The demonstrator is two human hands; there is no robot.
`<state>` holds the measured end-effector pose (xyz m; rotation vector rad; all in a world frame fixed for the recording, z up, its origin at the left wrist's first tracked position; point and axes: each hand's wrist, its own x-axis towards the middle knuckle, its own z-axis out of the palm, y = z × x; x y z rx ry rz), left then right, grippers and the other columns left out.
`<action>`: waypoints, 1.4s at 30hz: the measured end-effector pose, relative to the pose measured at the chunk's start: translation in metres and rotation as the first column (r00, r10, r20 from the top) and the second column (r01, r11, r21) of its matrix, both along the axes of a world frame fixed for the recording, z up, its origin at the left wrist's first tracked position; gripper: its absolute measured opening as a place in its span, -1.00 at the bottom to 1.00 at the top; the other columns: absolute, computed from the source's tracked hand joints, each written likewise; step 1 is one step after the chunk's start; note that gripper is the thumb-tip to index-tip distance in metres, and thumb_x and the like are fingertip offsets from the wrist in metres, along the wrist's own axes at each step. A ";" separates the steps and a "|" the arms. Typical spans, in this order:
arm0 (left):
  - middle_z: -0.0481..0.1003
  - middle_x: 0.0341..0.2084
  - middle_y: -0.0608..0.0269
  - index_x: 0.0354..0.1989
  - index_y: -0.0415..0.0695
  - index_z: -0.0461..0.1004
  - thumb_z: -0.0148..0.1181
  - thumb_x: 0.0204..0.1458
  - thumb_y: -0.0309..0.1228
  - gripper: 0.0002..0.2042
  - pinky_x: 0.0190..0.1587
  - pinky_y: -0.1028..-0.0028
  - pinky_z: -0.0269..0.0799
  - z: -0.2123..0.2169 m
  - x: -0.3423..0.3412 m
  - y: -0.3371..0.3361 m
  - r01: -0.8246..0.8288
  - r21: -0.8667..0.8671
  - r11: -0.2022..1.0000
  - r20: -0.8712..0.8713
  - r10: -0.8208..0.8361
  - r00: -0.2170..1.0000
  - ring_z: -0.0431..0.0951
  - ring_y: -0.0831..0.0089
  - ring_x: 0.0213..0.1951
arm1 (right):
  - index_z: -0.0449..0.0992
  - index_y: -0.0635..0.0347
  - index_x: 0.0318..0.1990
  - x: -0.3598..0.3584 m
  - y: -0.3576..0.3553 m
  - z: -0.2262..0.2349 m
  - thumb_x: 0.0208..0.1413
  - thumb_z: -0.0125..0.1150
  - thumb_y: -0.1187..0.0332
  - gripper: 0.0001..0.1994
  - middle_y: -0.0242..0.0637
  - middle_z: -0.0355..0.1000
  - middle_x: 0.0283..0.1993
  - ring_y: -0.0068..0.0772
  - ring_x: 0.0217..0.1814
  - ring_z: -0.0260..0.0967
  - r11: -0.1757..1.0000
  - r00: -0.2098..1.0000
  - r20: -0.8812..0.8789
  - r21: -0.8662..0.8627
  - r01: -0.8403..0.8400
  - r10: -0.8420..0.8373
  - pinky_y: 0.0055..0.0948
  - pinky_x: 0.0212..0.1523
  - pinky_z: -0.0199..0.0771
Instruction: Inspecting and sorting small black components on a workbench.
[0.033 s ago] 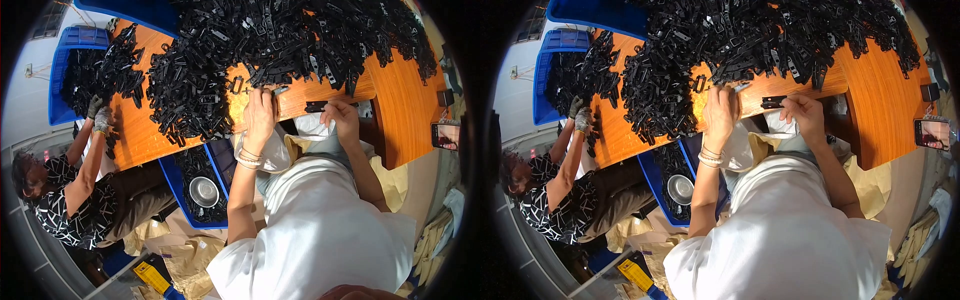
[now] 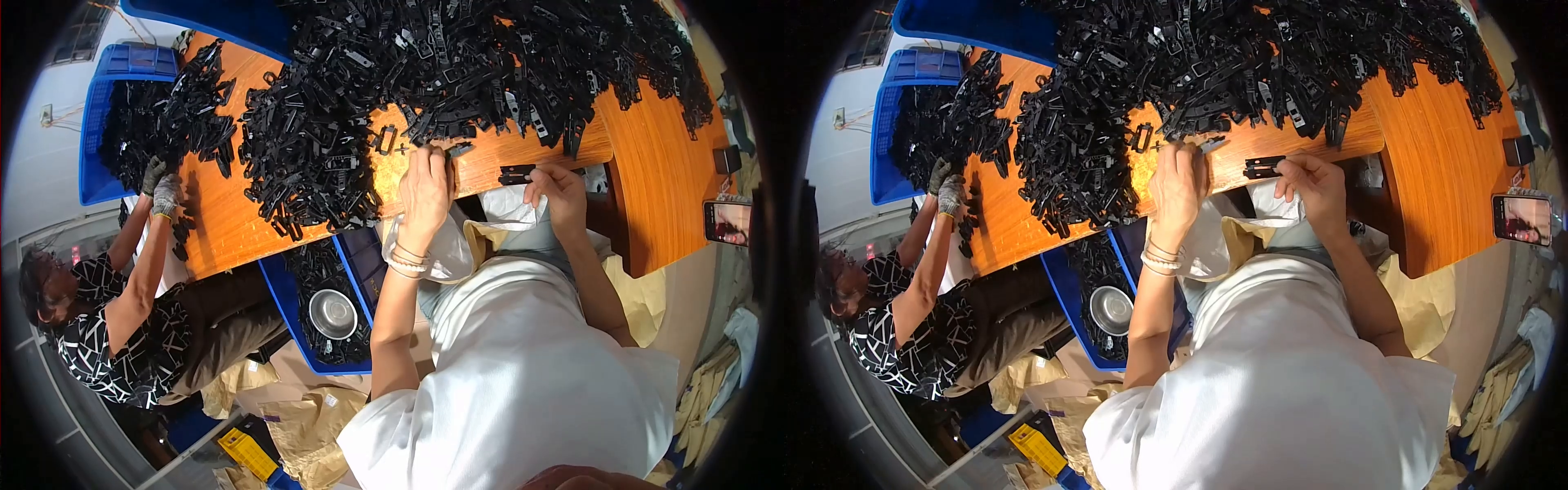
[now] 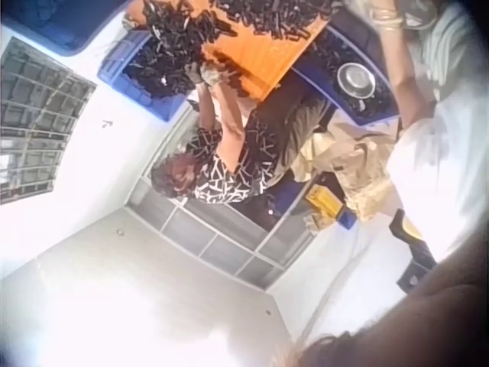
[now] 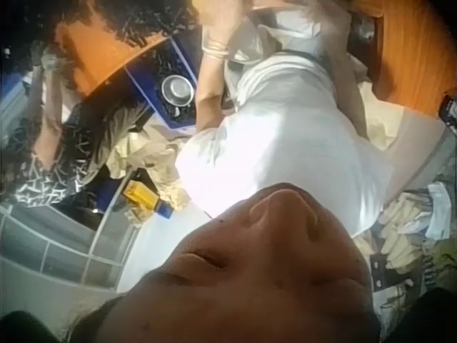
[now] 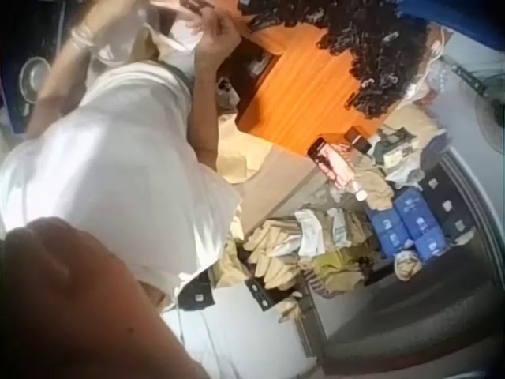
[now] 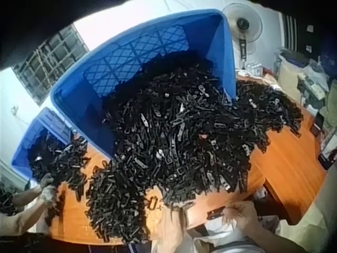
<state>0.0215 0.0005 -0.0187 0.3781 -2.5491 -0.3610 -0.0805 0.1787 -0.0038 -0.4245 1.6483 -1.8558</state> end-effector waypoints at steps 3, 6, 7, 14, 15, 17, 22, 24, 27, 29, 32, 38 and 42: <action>0.32 -0.48 0.12 -0.40 -0.26 0.29 0.12 -0.14 -0.53 -0.84 -0.53 0.38 0.33 -0.001 0.004 0.010 0.009 0.074 0.997 -0.118 0.000 0.993 0.38 0.22 -0.49 | 0.39 0.37 -0.45 -0.001 0.000 -0.001 0.04 -0.02 0.43 -0.84 -0.26 0.34 -0.62 -0.58 -0.64 0.23 0.999 0.999 0.027 -0.027 0.039 -0.038 -0.65 -0.54 0.21; 0.40 -0.57 0.14 -0.29 -0.32 0.34 0.08 -0.07 -0.55 -0.83 -0.66 0.57 0.27 0.015 0.005 0.031 0.019 0.759 0.651 -0.141 0.135 0.981 0.38 0.45 -0.66 | 0.39 0.37 -0.44 -0.001 -0.003 0.002 0.04 -0.02 0.46 -0.86 -0.27 0.33 -0.62 -0.59 -0.62 0.25 0.997 0.998 0.033 -0.048 -0.060 0.062 -0.66 -0.54 0.21; 0.41 -0.59 0.15 -0.23 -0.34 0.35 0.07 -0.04 -0.53 -0.80 -0.72 0.63 0.23 0.023 0.005 0.036 0.026 0.952 0.304 -0.079 0.163 0.983 0.36 0.54 -0.71 | 0.39 0.37 -0.44 0.000 -0.003 0.002 0.04 -0.02 0.46 -0.86 -0.27 0.33 -0.62 -0.59 -0.62 0.25 0.997 0.998 0.033 -0.048 -0.061 0.062 -0.66 -0.54 0.21; 0.40 -0.61 0.18 -0.13 -0.32 0.34 -0.07 0.08 -0.40 -0.74 -0.79 0.70 0.12 0.035 0.004 0.025 0.042 0.889 -0.455 -0.097 -0.098 0.990 0.26 0.63 -0.77 | 0.40 0.35 -0.42 0.005 -0.005 0.006 0.01 0.01 0.53 -0.94 -0.33 0.34 -0.59 -0.64 -0.59 0.28 0.997 0.984 -0.163 -0.012 -0.079 0.076 -0.69 -0.54 0.22; 0.39 -0.61 0.21 -0.14 -0.32 0.35 -0.08 0.09 -0.38 -0.73 -0.79 0.71 0.09 0.039 0.004 0.029 0.038 0.874 -0.485 -0.068 -0.044 0.997 0.23 0.65 -0.78 | 0.40 0.35 -0.43 0.005 -0.005 0.006 0.00 0.02 0.54 -0.94 -0.34 0.34 -0.58 -0.64 -0.58 0.29 0.997 0.976 -0.205 0.007 -0.071 0.071 -0.69 -0.54 0.22; 0.37 -0.62 0.24 -0.14 -0.32 0.35 -0.10 0.10 -0.35 -0.72 -0.78 0.71 0.06 0.042 0.007 0.032 0.038 0.858 -0.512 -0.039 0.009 0.999 0.21 0.66 -0.78 | 0.40 0.35 -0.43 0.005 -0.004 0.008 0.00 0.02 0.54 -0.94 -0.35 0.34 -0.57 -0.64 -0.58 0.29 0.998 0.978 -0.200 0.030 -0.054 0.059 -0.69 -0.54 0.22; 0.29 -0.71 0.38 -0.39 -0.30 0.39 -0.12 0.11 -0.24 -0.68 -0.77 0.71 -0.07 0.035 0.006 0.042 0.026 0.992 -0.124 -0.029 -0.018 0.999 0.13 0.73 -0.79 | 0.39 0.36 -0.44 0.014 -0.008 0.015 0.02 0.02 0.52 -0.92 -0.36 0.34 -0.57 -0.65 -0.58 0.30 1.000 0.982 -0.189 0.028 0.010 -0.004 -0.71 -0.54 0.23; 0.28 -0.75 0.40 -0.49 -0.29 0.39 -0.12 0.11 -0.22 -0.65 -0.77 0.71 -0.08 0.035 0.004 0.041 0.029 0.995 -0.100 -0.026 0.023 0.999 0.11 0.73 -0.80 | 0.42 0.34 -0.47 0.014 -0.009 0.018 -0.04 0.10 0.53 -0.95 -0.40 0.34 -0.66 -0.71 -0.61 0.27 0.999 0.987 -0.154 0.016 0.052 -0.049 -0.74 -0.59 0.16; 0.24 -0.83 0.42 -0.63 -0.25 0.34 -0.12 0.10 -0.19 -0.61 -0.78 0.70 -0.11 0.039 0.003 0.041 -0.027 0.961 -0.276 0.053 0.087 0.995 0.08 0.74 -0.82 | 0.42 0.35 -0.48 0.012 -0.005 0.019 -0.04 0.10 0.53 -0.94 -0.40 0.34 -0.67 -0.71 -0.62 0.27 0.999 0.990 -0.138 0.053 -0.003 0.010 -0.73 -0.60 0.16; 0.23 -0.85 0.41 -0.67 -0.24 0.31 -0.13 0.11 -0.17 -0.58 -0.77 0.68 -0.08 0.040 0.002 0.044 -0.047 0.987 -0.152 0.056 0.061 0.997 0.08 0.72 -0.83 | 0.42 0.35 -0.48 0.012 -0.005 0.019 -0.04 0.10 0.53 -0.94 -0.40 0.33 -0.68 -0.71 -0.62 0.27 0.998 0.992 -0.126 0.059 0.011 -0.003 -0.73 -0.60 0.17; 0.24 -0.85 0.42 -0.66 -0.23 0.32 -0.15 0.11 -0.17 -0.58 -0.76 0.66 -0.04 0.039 0.003 0.052 -0.080 0.993 -0.082 0.085 0.054 0.995 0.08 0.70 -0.84 | 0.41 0.34 -0.50 0.017 -0.008 0.018 -0.05 0.10 0.54 -0.94 -0.40 0.34 -0.67 -0.70 -0.62 0.28 0.996 0.992 -0.123 0.075 0.052 -0.043 -0.73 -0.60 0.17; 0.33 -0.73 0.46 -0.53 -0.22 0.40 0.15 -0.05 -0.38 -0.84 -0.68 0.71 0.04 0.034 -0.002 0.057 0.014 0.998 -0.056 -0.013 0.007 1.000 0.21 0.75 -0.71 | 0.40 0.34 -0.49 0.020 -0.004 0.012 -0.08 0.12 0.58 -0.96 -0.41 0.33 -0.60 -0.71 -0.59 0.26 0.999 0.992 -0.118 -0.041 0.033 -0.038 -0.71 -0.57 0.22; 0.32 -0.72 0.50 -0.51 -0.19 0.41 0.20 -0.12 -0.46 -0.90 -0.61 0.71 0.06 0.035 -0.003 0.059 0.130 0.990 -0.052 -0.128 0.044 0.991 0.19 0.77 -0.66 | 0.40 0.36 -0.35 0.019 -0.002 0.019 -0.11 0.14 0.58 -0.87 -0.40 0.32 -0.55 -0.70 -0.56 0.22 0.999 1.000 -0.018 -0.039 0.019 -0.020 -0.71 -0.53 0.24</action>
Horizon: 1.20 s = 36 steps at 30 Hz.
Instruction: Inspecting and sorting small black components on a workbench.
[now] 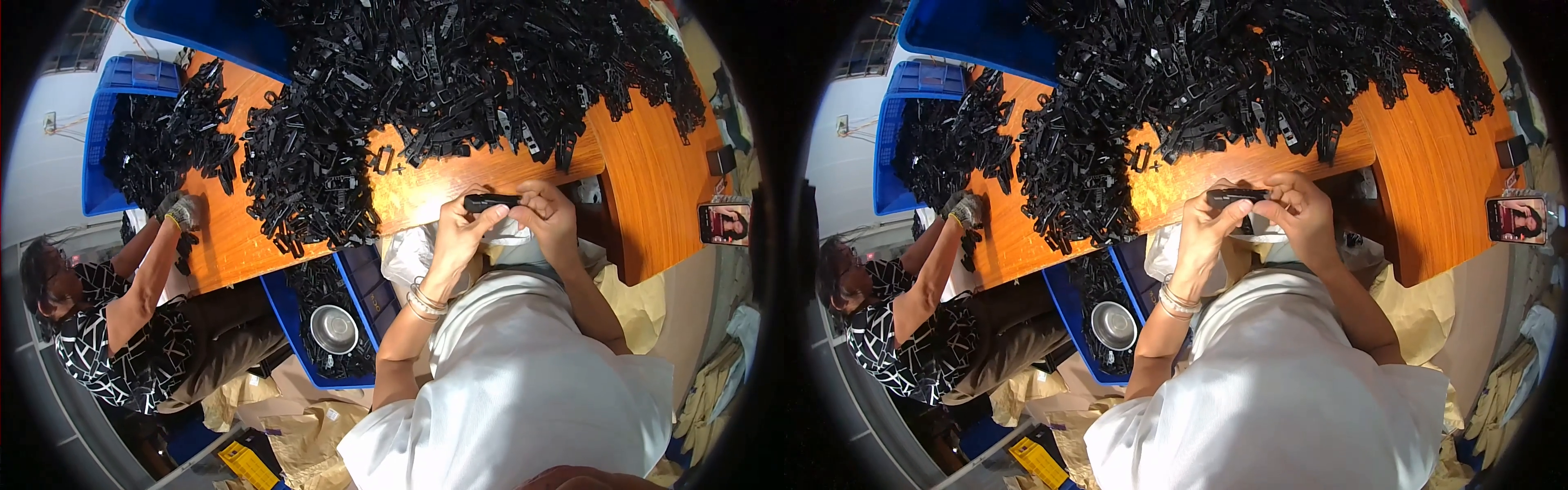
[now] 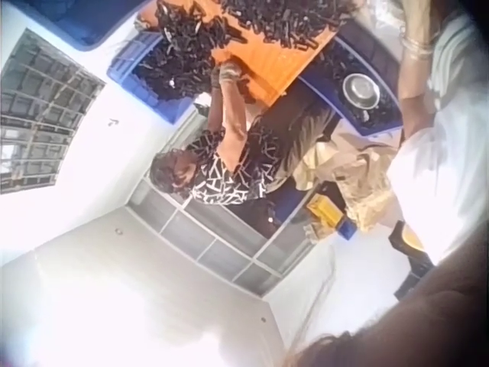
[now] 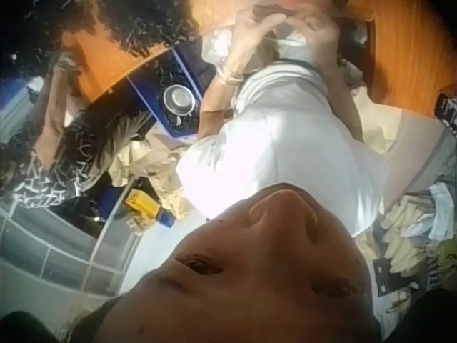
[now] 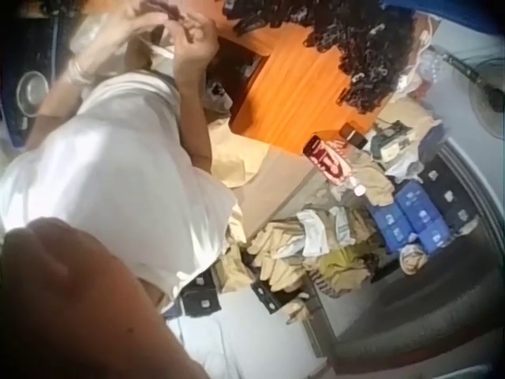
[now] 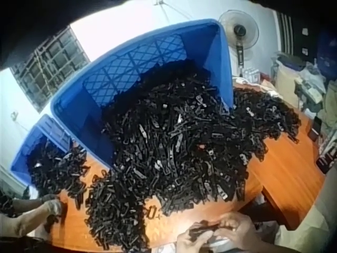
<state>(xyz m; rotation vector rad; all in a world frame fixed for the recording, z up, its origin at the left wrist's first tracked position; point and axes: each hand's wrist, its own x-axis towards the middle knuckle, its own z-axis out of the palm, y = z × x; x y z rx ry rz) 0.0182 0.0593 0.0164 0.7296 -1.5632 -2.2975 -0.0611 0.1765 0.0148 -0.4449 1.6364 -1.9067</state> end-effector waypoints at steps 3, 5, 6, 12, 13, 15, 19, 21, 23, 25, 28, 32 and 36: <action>0.29 -0.74 0.50 -0.54 -0.19 0.39 0.19 -0.12 -0.46 -0.89 -0.60 0.70 0.04 0.002 -0.001 -0.003 0.085 0.066 0.994 0.024 -0.086 0.996 0.18 0.76 -0.66 | 0.41 0.36 -0.30 -0.001 0.004 0.000 -0.11 0.15 0.56 -0.83 -0.35 0.36 -0.45 -0.67 -0.55 0.25 1.000 0.997 0.078 0.006 -0.023 0.022 -0.70 -0.50 0.26; 0.28 -0.75 0.49 -0.57 -0.18 0.37 0.17 -0.10 -0.45 -0.87 -0.61 0.68 0.03 0.002 -0.005 -0.003 0.098 0.054 0.994 0.027 -0.100 0.995 0.18 0.75 -0.66 | 0.41 0.35 -0.27 -0.004 0.005 -0.005 -0.09 0.13 0.57 -0.82 -0.33 0.38 -0.44 -0.65 -0.53 0.28 0.999 1.000 -0.016 -0.031 -0.014 0.014 -0.69 -0.50 0.27; 0.27 -0.76 0.48 -0.58 -0.18 0.36 0.16 -0.09 -0.43 -0.85 -0.62 0.68 0.02 -0.001 -0.008 -0.004 0.124 0.094 0.988 -0.006 -0.124 0.992 0.18 0.74 -0.67 | 0.41 0.35 -0.27 -0.006 0.005 -0.004 -0.09 0.13 0.57 -0.82 -0.33 0.38 -0.44 -0.65 -0.53 0.28 0.999 1.000 -0.019 -0.030 -0.012 0.011 -0.69 -0.50 0.27; 0.32 -0.75 0.38 -0.69 -0.22 0.37 0.04 0.02 -0.32 -0.70 -0.61 0.65 0.13 0.010 -0.039 -0.040 0.473 -0.155 0.867 0.046 -0.472 0.880 0.27 0.71 -0.66 | 0.41 0.38 -0.28 -0.016 0.003 -0.008 0.00 0.03 0.50 -0.85 -0.27 0.40 -0.46 -0.60 -0.55 0.32 1.000 0.997 0.073 -0.007 0.012 -0.012 -0.69 -0.55 0.25; 0.37 -0.66 0.34 -0.59 -0.25 0.43 0.03 0.01 -0.35 -0.76 -0.54 0.63 0.20 0.001 -0.048 -0.051 0.435 -0.469 0.769 -0.007 -0.496 0.868 0.33 0.64 -0.58 | 0.40 0.37 -0.27 -0.018 0.001 -0.003 0.02 -0.02 0.49 -0.85 -0.27 0.40 -0.49 -0.58 -0.55 0.33 0.999 0.994 0.099 -0.010 0.053 -0.051 -0.70 -0.58 0.23; 0.43 -0.58 0.28 -0.50 -0.27 0.47 0.03 -0.02 -0.45 -0.85 -0.46 0.58 0.28 0.013 -0.073 -0.066 0.245 -0.660 0.710 -0.028 -0.349 0.937 0.38 0.58 -0.50 | 0.39 0.36 -0.26 -0.023 0.002 -0.001 0.04 -0.07 0.48 -0.84 -0.27 0.40 -0.52 -0.57 -0.56 0.34 0.995 0.987 0.128 -0.014 0.100 -0.098 -0.71 -0.61 0.21; 0.45 -0.55 0.16 -0.45 -0.28 0.47 0.05 -0.10 -0.57 -0.92 -0.42 0.56 0.32 0.020 -0.125 -0.120 -0.230 -0.902 0.366 -0.193 0.134 0.972 0.43 0.47 -0.50 | 0.39 0.36 -0.29 -0.032 0.012 -0.001 0.04 -0.07 0.45 -0.84 -0.25 0.39 -0.59 -0.60 -0.60 0.32 0.989 0.984 0.097 0.023 0.147 -0.149 -0.74 -0.62 0.19; 0.45 -0.54 0.11 -0.45 -0.24 0.49 0.06 -0.13 -0.56 -0.91 -0.41 0.48 0.35 0.020 -0.148 -0.152 -0.294 -0.942 0.161 -0.251 0.241 0.938 0.46 0.33 -0.50 | 0.39 0.37 -0.29 -0.033 0.015 -0.002 0.04 -0.08 0.46 -0.84 -0.26 0.38 -0.60 -0.63 -0.63 0.28 0.990 0.987 0.107 0.090 0.112 -0.121 -0.74 -0.63 0.17; 0.45 -0.51 0.03 -0.46 -0.18 0.51 0.10 -0.16 -0.49 -0.90 -0.36 0.38 0.37 0.033 -0.167 -0.160 -0.125 -0.992 0.032 -0.108 0.331 0.937 0.48 0.20 -0.45 | 0.39 0.39 -0.28 -0.033 0.015 -0.001 0.03 -0.08 0.47 -0.83 -0.27 0.37 -0.61 -0.64 -0.65 0.24 0.987 0.988 0.090 0.112 0.118 -0.128 -0.74 -0.64 0.16; 0.46 -0.51 0.00 -0.46 -0.13 0.52 0.16 -0.20 -0.38 -0.87 -0.33 0.31 0.38 0.032 -0.183 -0.171 -0.074 -0.997 0.018 -0.063 0.347 0.936 0.48 0.14 -0.42 | 0.38 0.40 -0.26 -0.032 0.015 -0.001 0.02 -0.08 0.48 -0.82 -0.26 0.37 -0.61 -0.63 -0.65 0.25 0.990 0.991 0.120 0.135 0.038 -0.054 -0.73 -0.65 0.16; 0.46 -0.57 -0.04 -0.58 -0.24 0.48 0.23 -0.29 -0.33 -0.80 -0.38 0.29 0.40 0.044 -0.193 -0.166 0.292 -0.956 -0.032 0.253 0.414 0.874 0.49 0.11 -0.43 | 0.37 0.42 -0.26 -0.032 0.014 -0.003 0.01 -0.08 0.48 -0.81 -0.23 0.38 -0.60 -0.62 -0.64 0.27 0.991 0.993 0.110 0.132 0.029 -0.043 -0.73 -0.66 0.17; 0.49 -0.48 -0.05 -0.36 -0.27 0.49 0.22 -0.22 -0.28 -0.69 -0.26 0.39 0.39 0.038 -0.185 -0.155 0.309 -0.948 0.079 0.319 0.208 0.925 0.51 0.14 -0.36 | 0.37 0.44 -0.25 -0.033 0.015 -0.005 0.01 -0.08 0.49 -0.81 -0.24 0.38 -0.59 -0.61 -0.64 0.27 0.992 0.993 0.121 0.129 -0.001 -0.015 -0.72 -0.66 0.18; 0.51 -0.43 0.05 -0.20 -0.24 0.45 0.20 -0.15 -0.23 -0.62 -0.17 0.51 0.34 0.036 -0.175 -0.175 0.408 -0.848 0.337 0.367 -0.179 0.913 0.51 0.36 -0.31 | 0.37 0.43 -0.25 -0.037 0.019 -0.008 0.02 -0.07 0.48 -0.81 -0.24 0.38 -0.59 -0.61 -0.63 0.28 0.989 0.995 0.102 0.145 -0.025 0.010 -0.72 -0.66 0.19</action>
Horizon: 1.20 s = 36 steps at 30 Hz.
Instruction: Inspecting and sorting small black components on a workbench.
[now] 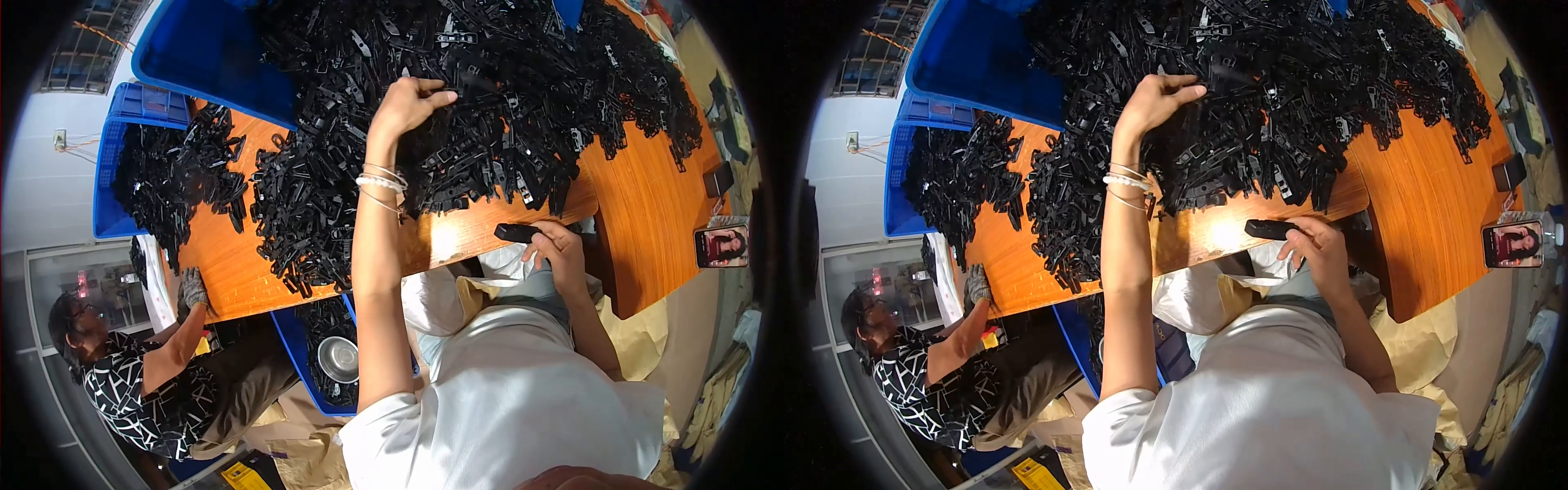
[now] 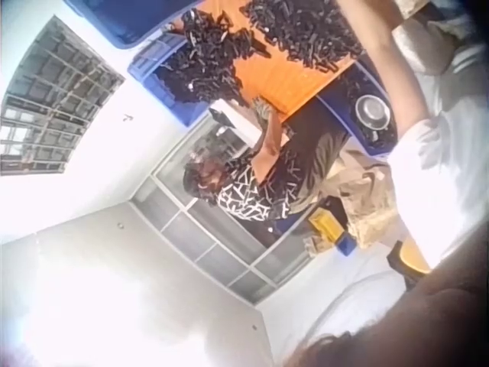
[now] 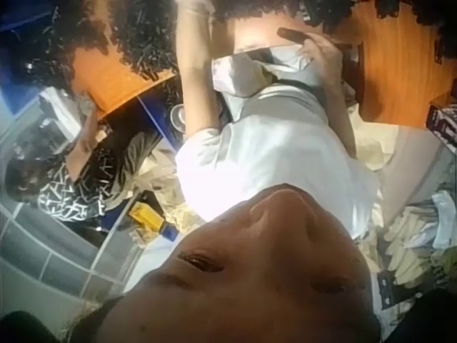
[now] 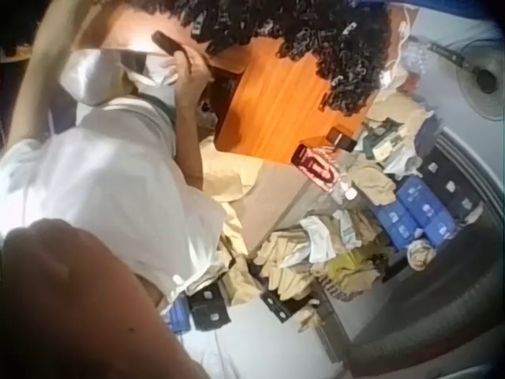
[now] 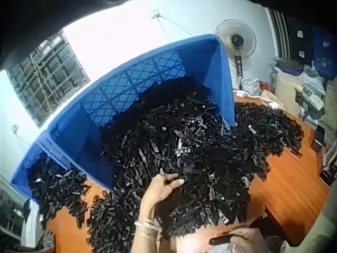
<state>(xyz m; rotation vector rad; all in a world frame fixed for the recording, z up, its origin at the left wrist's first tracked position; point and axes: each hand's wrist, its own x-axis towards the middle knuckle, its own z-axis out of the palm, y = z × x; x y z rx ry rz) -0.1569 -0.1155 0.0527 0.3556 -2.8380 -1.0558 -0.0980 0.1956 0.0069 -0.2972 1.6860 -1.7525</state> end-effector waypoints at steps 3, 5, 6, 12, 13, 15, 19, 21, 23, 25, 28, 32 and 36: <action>0.52 -0.45 0.10 -0.28 -0.26 0.48 0.13 -0.09 -0.33 -0.74 -0.25 0.47 0.38 -0.001 -0.003 -0.017 -0.160 0.072 0.985 -0.106 0.167 0.980 0.52 0.38 -0.39 | 0.37 0.43 -0.26 0.001 0.001 -0.004 0.02 -0.05 0.46 -0.80 -0.24 0.38 -0.59 -0.60 -0.62 0.29 1.000 1.000 -0.005 -0.020 0.018 -0.018 -0.72 -0.65 0.19; 0.48 -0.43 -0.07 -0.39 -0.21 0.51 0.13 -0.17 -0.40 -0.81 -0.25 0.41 0.40 0.001 -0.007 -0.021 -0.228 -0.027 0.973 -0.181 0.219 0.959 0.51 0.14 -0.34 | 0.36 0.43 -0.24 0.001 0.001 -0.003 0.02 -0.05 0.45 -0.79 -0.23 0.38 -0.58 -0.59 -0.60 0.30 1.000 1.000 0.004 -0.006 -0.006 0.006 -0.71 -0.64 0.20; 0.48 -0.48 -0.07 -0.45 -0.23 0.51 0.15 -0.19 -0.39 -0.83 -0.26 0.38 0.40 0.002 -0.009 -0.023 -0.308 -0.174 0.935 -0.167 0.280 0.945 0.50 0.12 -0.35 | 0.36 0.43 -0.24 0.002 0.001 -0.002 0.02 -0.05 0.45 -0.79 -0.23 0.38 -0.58 -0.59 -0.60 0.30 1.000 1.000 0.001 -0.007 -0.006 0.006 -0.71 -0.64 0.20; 0.46 -0.57 -0.09 -0.60 -0.28 0.47 0.24 -0.27 -0.04 -0.56 -0.37 0.26 0.40 0.008 -0.033 -0.001 -0.457 -0.503 0.734 -0.188 0.423 0.886 0.50 0.06 -0.42 | 0.33 0.45 -0.21 0.007 0.000 -0.002 0.02 -0.05 0.46 -0.78 -0.21 0.39 -0.57 -0.59 -0.59 0.31 0.998 0.998 0.000 -0.015 -0.056 0.056 -0.69 -0.63 0.21; 0.46 -0.57 -0.10 -0.61 -0.30 0.46 0.24 -0.26 -0.07 -0.58 -0.37 0.27 0.41 0.006 -0.036 0.000 -0.477 -0.504 0.720 -0.228 0.421 0.878 0.50 0.04 -0.43 | 0.33 0.45 -0.21 0.008 -0.001 -0.001 0.03 -0.05 0.45 -0.77 -0.21 0.39 -0.57 -0.59 -0.59 0.31 0.998 0.999 0.004 -0.022 -0.053 0.054 -0.69 -0.63 0.21; 0.46 -0.56 -0.09 -0.58 -0.28 0.48 0.23 -0.25 -0.13 -0.63 -0.34 0.27 0.40 0.004 -0.036 -0.003 -0.575 -0.397 0.715 -0.275 0.505 0.818 0.50 0.05 -0.40 | 0.33 0.45 -0.22 0.010 -0.005 0.001 0.03 -0.04 0.44 -0.77 -0.21 0.39 -0.58 -0.59 -0.59 0.31 0.998 0.998 0.008 -0.031 -0.058 0.058 -0.70 -0.63 0.20; 0.49 -0.52 -0.01 -0.51 -0.24 0.49 0.26 -0.27 -0.22 -0.70 -0.30 0.37 0.38 0.012 -0.015 0.008 -0.626 -0.130 0.769 -0.248 0.586 0.772 0.51 0.17 -0.42 | 0.36 0.44 -0.24 0.006 -0.001 0.003 0.02 -0.05 0.46 -0.79 -0.23 0.39 -0.56 -0.59 -0.59 0.31 1.000 1.000 -0.003 0.005 -0.031 0.031 -0.69 -0.62 0.20; 0.47 -0.61 0.14 -0.55 -0.27 0.44 0.30 -0.28 -0.31 -0.74 -0.42 0.50 0.36 0.005 0.009 0.015 -0.554 0.095 0.827 -0.300 0.555 0.776 0.45 0.40 -0.55 | 0.36 0.44 -0.26 0.005 -0.003 0.002 0.01 -0.05 0.46 -0.80 -0.23 0.39 -0.56 -0.59 -0.58 0.32 0.999 0.999 -0.001 0.031 -0.034 0.034 -0.69 -0.62 0.20; 0.39 -0.68 0.32 -0.55 -0.24 0.37 0.32 -0.32 -0.43 -0.76 -0.54 0.64 0.26 0.002 0.036 0.035 -0.408 0.436 0.802 -0.243 0.542 0.804 0.31 0.61 -0.64 | 0.37 0.43 -0.26 0.004 -0.006 0.000 0.01 -0.05 0.47 -0.81 -0.24 0.39 -0.55 -0.60 -0.59 0.30 1.000 1.000 -0.009 -0.005 -0.011 0.011 -0.69 -0.62 0.20; 0.35 -0.69 0.38 -0.46 -0.22 0.34 0.31 -0.33 -0.53 -0.74 -0.60 0.70 0.18 -0.003 0.060 0.058 -0.341 0.614 0.712 -0.142 0.525 0.839 0.28 0.65 -0.67 | 0.37 0.43 -0.26 0.002 -0.008 0.000 0.01 -0.06 0.47 -0.80 -0.25 0.39 -0.56 -0.62 -0.61 0.27 1.000 1.000 -0.001 -0.001 -0.014 0.014 -0.69 -0.61 0.20; 0.39 -0.63 0.30 -0.25 -0.25 0.22 0.17 -0.23 -0.65 -0.66 -0.56 0.70 0.30 0.001 0.090 0.085 -0.199 0.814 0.545 -0.096 0.464 0.881 0.36 0.61 -0.64 | 0.37 0.41 -0.25 -0.001 -0.016 0.006 0.01 -0.07 0.50 -0.82 -0.23 0.39 -0.56 -0.63 -0.60 0.25 0.996 0.998 -0.051 -0.081 -0.028 0.024 -0.70 -0.57 0.20; 0.44 -0.42 0.05 -0.40 -0.26 0.25 0.07 -0.14 -0.71 -0.83 -0.33 0.51 0.49 -0.012 0.112 0.111 0.004 0.962 0.273 -0.108 0.366 0.924 0.51 0.39 -0.43 | 0.38 0.40 -0.24 -0.001 -0.021 0.014 -0.02 -0.04 0.55 -0.83 -0.22 0.40 -0.51 -0.62 -0.56 0.29 0.982 0.994 -0.081 -0.165 -0.088 0.075 -0.70 -0.55 0.21; 0.45 -0.36 0.11 -0.34 -0.34 0.36 0.04 -0.04 -0.56 -0.88 -0.22 0.54 0.38 -0.015 0.129 0.124 -0.086 0.869 0.487 -0.067 0.288 0.955 0.47 0.46 -0.35 | 0.38 0.39 -0.21 0.003 -0.027 0.025 -0.05 -0.02 0.63 -0.80 -0.23 0.42 -0.39 -0.60 -0.46 0.36 0.984 0.961 -0.272 -0.153 -0.093 0.049 -0.70 -0.51 0.26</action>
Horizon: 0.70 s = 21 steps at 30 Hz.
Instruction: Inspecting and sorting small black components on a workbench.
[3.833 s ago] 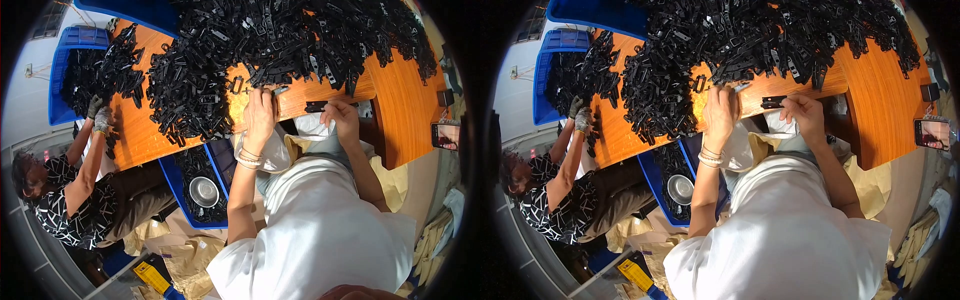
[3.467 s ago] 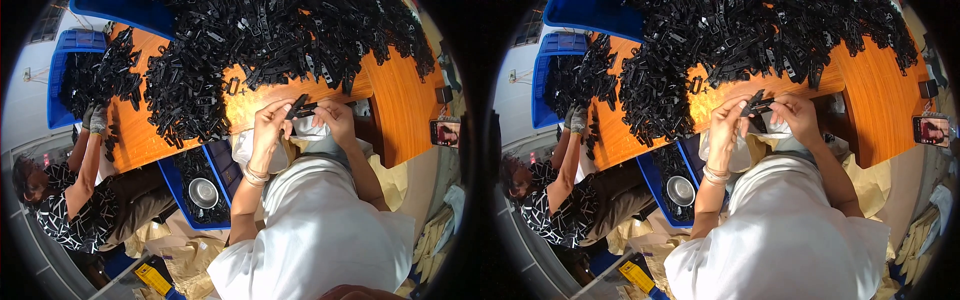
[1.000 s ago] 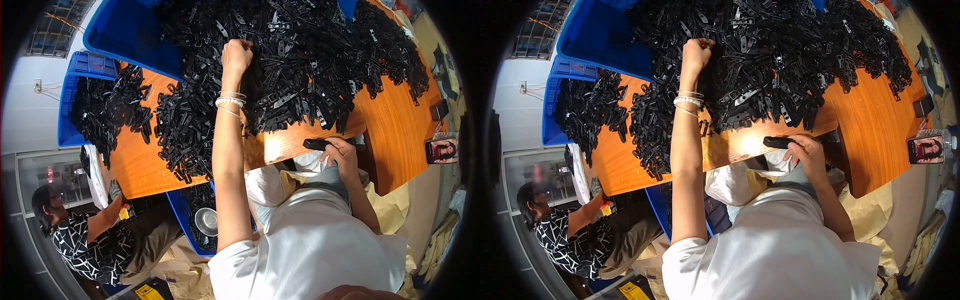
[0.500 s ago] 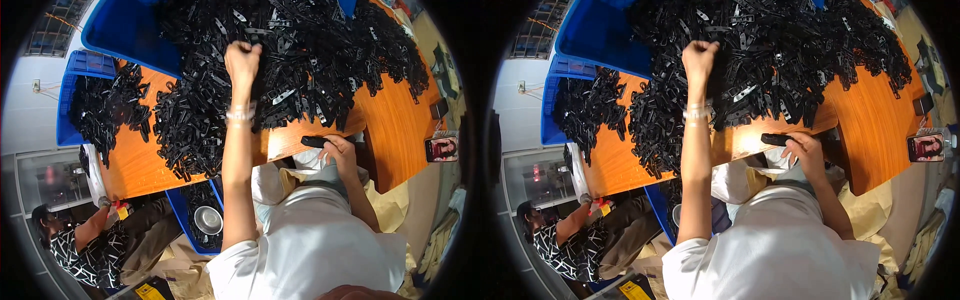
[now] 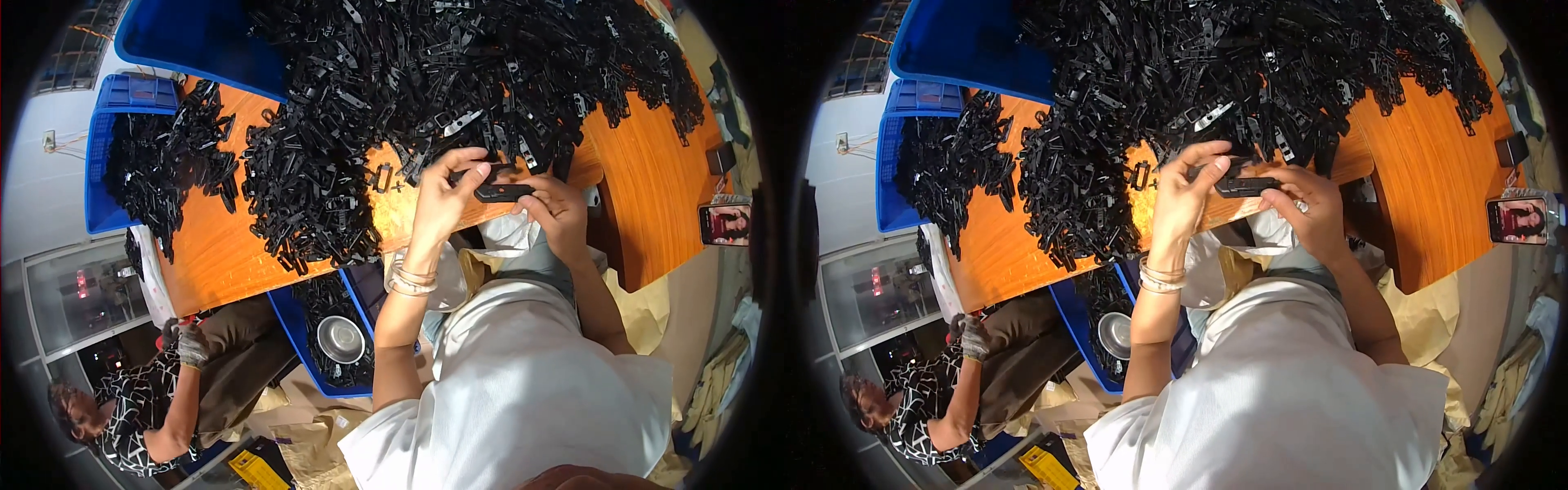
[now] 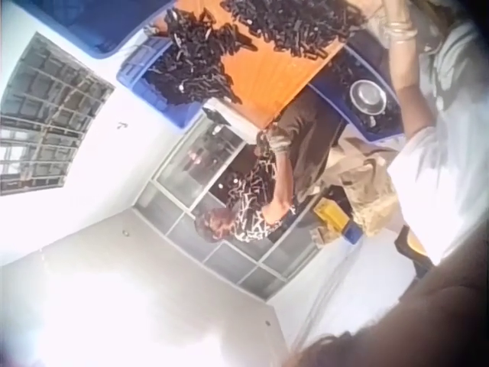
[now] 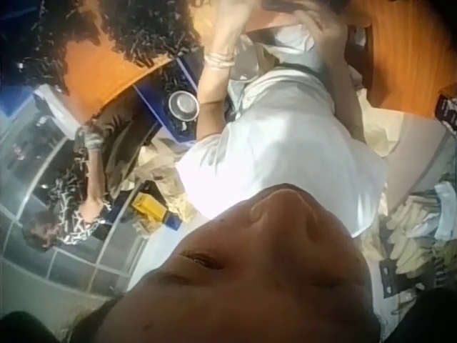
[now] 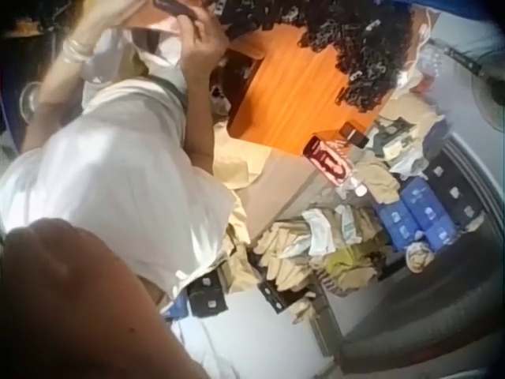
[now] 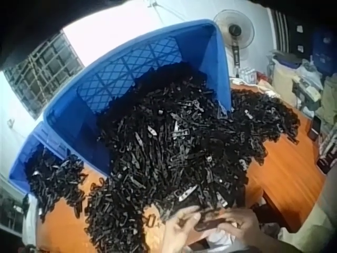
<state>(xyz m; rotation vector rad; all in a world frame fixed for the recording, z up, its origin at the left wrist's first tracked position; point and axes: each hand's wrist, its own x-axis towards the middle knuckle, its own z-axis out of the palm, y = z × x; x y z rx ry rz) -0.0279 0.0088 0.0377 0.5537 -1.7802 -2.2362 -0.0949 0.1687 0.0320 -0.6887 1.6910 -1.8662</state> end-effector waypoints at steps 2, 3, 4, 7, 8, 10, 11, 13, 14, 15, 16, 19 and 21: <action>0.45 -0.36 0.17 -0.26 -0.36 0.39 0.02 0.01 -0.50 -0.82 -0.19 0.55 0.33 -0.002 0.006 0.003 0.037 -0.251 0.967 0.069 -0.020 0.997 0.45 0.50 -0.32 | 0.38 0.40 -0.21 0.001 0.001 -0.002 -0.05 -0.02 0.64 -0.80 -0.24 0.42 -0.38 -0.60 -0.46 0.36 1.000 0.994 -0.106 0.014 0.023 -0.022 -0.70 -0.50 0.28; 0.45 -0.38 0.18 -0.22 -0.35 0.38 0.01 0.02 -0.48 -0.79 -0.19 0.55 0.33 -0.003 0.009 0.004 0.072 -0.209 0.975 0.077 -0.057 0.995 0.44 0.52 -0.31 | 0.37 0.41 -0.21 0.002 0.002 -0.004 -0.05 -0.01 0.64 -0.80 -0.25 0.42 -0.38 -0.59 -0.47 0.36 0.999 0.976 -0.212 0.022 0.045 -0.039 -0.70 -0.49 0.30; 0.46 -0.39 0.20 -0.19 -0.35 0.37 0.00 0.03 -0.45 -0.77 -0.19 0.56 0.33 0.001 0.011 0.007 0.106 -0.166 0.980 0.084 -0.093 0.992 0.43 0.54 -0.30 | 0.37 0.41 -0.21 0.003 0.003 -0.005 -0.05 -0.01 0.64 -0.80 -0.25 0.42 -0.38 -0.59 -0.47 0.36 0.999 0.977 -0.209 0.024 0.045 -0.039 -0.70 -0.49 0.30; 0.47 -0.41 0.11 -0.12 -0.36 0.32 0.02 0.01 -0.43 -0.71 -0.26 0.52 0.38 0.015 0.022 0.014 0.161 0.043 0.986 0.020 -0.162 0.987 0.46 0.45 -0.28 | 0.37 0.43 -0.22 0.007 0.006 -0.010 -0.06 0.00 0.66 -0.80 -0.29 0.41 -0.39 -0.59 -0.48 0.37 0.997 0.972 -0.219 -0.024 0.080 -0.083 -0.69 -0.46 0.34; 0.47 -0.40 0.05 -0.13 -0.37 0.31 0.06 -0.02 -0.44 -0.69 -0.28 0.49 0.39 0.015 0.024 0.012 0.211 -0.275 0.938 0.026 -0.212 0.977 0.48 0.38 -0.29 | 0.37 0.42 -0.21 0.008 0.008 -0.011 -0.08 0.00 0.68 -0.78 -0.29 0.40 -0.36 -0.59 -0.43 0.37 0.998 0.983 -0.178 0.022 0.053 -0.048 -0.69 -0.43 0.34; 0.46 -0.39 -0.02 -0.13 -0.37 0.30 0.09 -0.05 -0.45 -0.67 -0.30 0.46 0.41 0.014 0.028 0.013 0.238 -0.562 0.793 0.048 -0.256 0.966 0.50 0.32 -0.29 | 0.37 0.42 -0.20 0.007 0.010 -0.010 -0.11 0.01 0.70 -0.75 -0.28 0.39 -0.32 -0.59 -0.38 0.37 0.997 0.991 -0.134 0.067 0.021 -0.012 -0.69 -0.41 0.35; 0.46 -0.40 -0.03 -0.14 -0.36 0.31 0.12 -0.08 -0.46 -0.67 -0.31 0.45 0.41 0.012 0.031 0.015 0.222 -0.550 0.805 0.049 -0.234 0.971 0.51 0.29 -0.31 | 0.37 0.40 -0.19 0.004 0.009 -0.007 -0.13 0.02 0.69 -0.73 -0.27 0.37 -0.27 -0.58 -0.31 0.36 0.997 0.962 -0.274 0.074 0.013 0.008 -0.67 -0.34 0.34; 0.46 -0.40 -0.06 -0.17 -0.32 0.34 0.18 -0.15 -0.46 -0.66 -0.31 0.44 0.40 0.008 0.035 0.017 0.189 -0.528 0.828 0.051 -0.191 0.980 0.52 0.22 -0.35 | 0.37 0.38 -0.18 0.004 0.006 0.001 -0.16 0.03 0.69 -0.70 -0.25 0.35 -0.21 -0.57 -0.25 0.34 0.997 0.913 -0.406 0.081 0.002 0.031 -0.66 -0.27 0.33; 0.46 -0.40 -0.06 -0.17 -0.32 0.34 0.18 -0.15 -0.46 -0.66 -0.31 0.44 0.40 0.006 0.036 0.017 0.188 -0.527 0.829 0.052 -0.189 0.981 0.52 0.22 -0.35 | 0.36 0.37 -0.17 0.007 0.002 0.007 -0.18 0.03 0.68 -0.69 -0.25 0.32 -0.19 -0.56 -0.22 0.33 0.998 0.958 -0.287 0.061 0.009 0.009 -0.64 -0.22 0.30; 0.46 -0.40 -0.06 -0.18 -0.31 0.34 0.18 -0.16 -0.47 -0.67 -0.31 0.44 0.39 0.004 0.037 0.017 0.180 -0.519 0.835 0.031 -0.193 0.981 0.52 0.22 -0.36 | 0.36 0.35 -0.17 0.009 0.000 0.009 -0.20 0.03 0.67 -0.67 -0.26 0.30 -0.16 -0.55 -0.18 0.31 0.999 0.987 -0.163 0.041 0.018 -0.011 -0.62 -0.16 0.27; 0.46 -0.41 -0.05 -0.18 -0.30 0.35 0.18 -0.16 -0.47 -0.67 -0.31 0.44 0.39 0.004 0.037 0.017 0.174 -0.512 0.841 0.008 -0.198 0.980 0.52 0.22 -0.37 | 0.36 0.35 -0.17 0.009 0.000 0.008 -0.20 0.03 0.67 -0.67 -0.26 0.30 -0.16 -0.55 -0.18 0.31 0.999 0.986 -0.164 0.041 0.017 -0.010 -0.62 -0.16 0.27; 0.50 -0.40 0.14 -0.14 -0.32 0.35 0.16 -0.13 -0.52 -0.68 -0.24 0.55 0.38 0.005 0.039 0.016 0.162 -0.626 0.763 -0.022 -0.225 0.974 0.51 0.47 -0.35 | 0.37 0.33 -0.18 0.009 0.003 -0.002 -0.21 0.02 0.66 -0.67 -0.29 0.31 -0.20 -0.54 -0.26 0.30 1.000 0.998 -0.052 0.021 -0.022 0.023 -0.60 -0.14 0.23; 0.51 -0.42 0.15 -0.15 -0.32 0.35 0.16 -0.13 -0.52 -0.68 -0.24 0.55 0.38 0.003 0.040 0.018 0.182 -0.594 0.784 -0.008 -0.232 0.973 0.51 0.47 -0.35 | 0.37 0.34 -0.20 0.008 0.006 -0.012 -0.22 0.02 0.66 -0.69 -0.31 0.30 -0.25 -0.58 -0.35 0.25 0.992 0.961 -0.276 0.126 0.025 0.011 -0.64 -0.23 0.24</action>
